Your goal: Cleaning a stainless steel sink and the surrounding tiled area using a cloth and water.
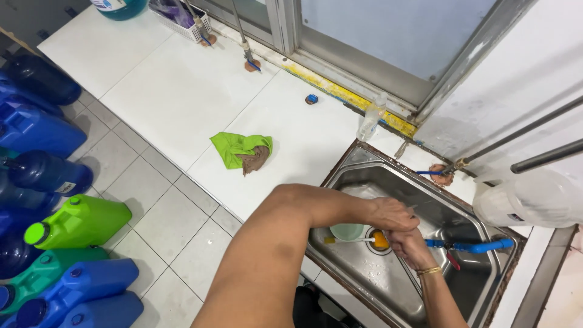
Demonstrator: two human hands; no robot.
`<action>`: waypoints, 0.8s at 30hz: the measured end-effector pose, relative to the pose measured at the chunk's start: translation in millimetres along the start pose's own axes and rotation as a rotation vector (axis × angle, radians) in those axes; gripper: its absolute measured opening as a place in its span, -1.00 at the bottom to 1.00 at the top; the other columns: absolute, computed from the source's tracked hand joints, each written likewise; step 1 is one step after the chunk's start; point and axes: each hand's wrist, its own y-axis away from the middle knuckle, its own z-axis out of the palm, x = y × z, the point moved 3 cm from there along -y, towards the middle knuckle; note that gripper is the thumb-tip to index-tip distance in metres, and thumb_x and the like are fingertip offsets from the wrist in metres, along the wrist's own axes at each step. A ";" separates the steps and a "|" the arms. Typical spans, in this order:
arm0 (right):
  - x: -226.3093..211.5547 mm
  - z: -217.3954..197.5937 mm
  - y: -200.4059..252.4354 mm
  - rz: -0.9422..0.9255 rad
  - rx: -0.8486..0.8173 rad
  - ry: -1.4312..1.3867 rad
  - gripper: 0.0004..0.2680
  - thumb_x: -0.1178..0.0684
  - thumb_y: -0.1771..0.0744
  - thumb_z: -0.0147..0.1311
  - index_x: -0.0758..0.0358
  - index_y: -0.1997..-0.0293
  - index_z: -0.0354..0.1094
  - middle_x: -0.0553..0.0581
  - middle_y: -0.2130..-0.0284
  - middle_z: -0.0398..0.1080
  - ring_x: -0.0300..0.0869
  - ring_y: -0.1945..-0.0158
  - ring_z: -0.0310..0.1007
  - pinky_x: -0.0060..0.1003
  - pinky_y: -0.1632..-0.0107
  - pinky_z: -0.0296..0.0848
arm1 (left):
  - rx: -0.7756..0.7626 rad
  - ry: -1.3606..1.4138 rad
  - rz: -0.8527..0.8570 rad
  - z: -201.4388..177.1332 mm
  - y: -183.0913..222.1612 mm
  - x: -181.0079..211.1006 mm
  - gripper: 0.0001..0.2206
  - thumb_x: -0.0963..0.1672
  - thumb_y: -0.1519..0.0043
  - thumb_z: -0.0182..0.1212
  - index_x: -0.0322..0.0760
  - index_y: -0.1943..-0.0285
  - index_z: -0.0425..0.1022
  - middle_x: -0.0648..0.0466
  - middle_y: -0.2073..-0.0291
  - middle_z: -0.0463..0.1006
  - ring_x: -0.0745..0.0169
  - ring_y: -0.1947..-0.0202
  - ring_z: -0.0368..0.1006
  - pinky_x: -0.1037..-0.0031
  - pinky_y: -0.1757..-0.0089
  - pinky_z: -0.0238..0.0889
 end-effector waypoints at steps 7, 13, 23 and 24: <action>-1.3 5.1 14.7 0.002 0.364 0.605 -0.95 0.30 -0.16 0.09 0.34 0.49 0.30 0.16 0.70 0.25 -0.16 0.65 0.09 -0.26 0.60 -0.02 | -0.440 0.401 -0.460 35.1 9.2 16.0 -0.62 -0.12 -0.23 0.02 -0.33 -0.21 0.17 -0.12 0.10 0.62 -0.10 0.13 0.57 0.12 0.20 0.42; 23.0 -68.4 -1.6 0.153 0.079 0.208 -0.92 0.29 -0.27 0.06 0.31 0.38 0.21 0.05 0.62 0.17 -0.26 0.65 0.01 -0.36 0.64 -0.06 | 0.116 0.449 -0.113 30.2 35.5 0.6 -0.30 -0.30 -0.10 0.25 -0.15 -0.44 0.06 -0.23 -0.27 0.25 -0.26 -0.14 0.40 0.15 0.05 0.52; 11.9 -24.8 13.9 0.309 -0.411 -0.089 -0.85 0.40 -0.31 0.09 0.34 0.12 0.28 0.00 0.57 0.06 -0.36 0.62 -0.06 -0.54 0.66 -0.13 | 0.167 0.031 0.220 -19.0 30.6 11.8 -0.71 -0.15 -0.29 0.25 -0.27 -0.06 0.22 -0.05 0.37 0.45 0.23 0.61 0.41 0.49 0.63 0.32; 10.3 -12.4 17.3 0.316 -0.411 -0.093 -0.85 0.40 -0.31 0.09 0.34 0.12 0.28 0.00 0.57 0.06 -0.36 0.62 -0.06 -0.54 0.66 -0.13 | 0.167 0.039 0.217 -16.0 30.6 13.3 -0.71 -0.15 -0.29 0.25 -0.27 -0.06 0.22 -0.05 0.37 0.45 0.23 0.61 0.41 0.49 0.63 0.32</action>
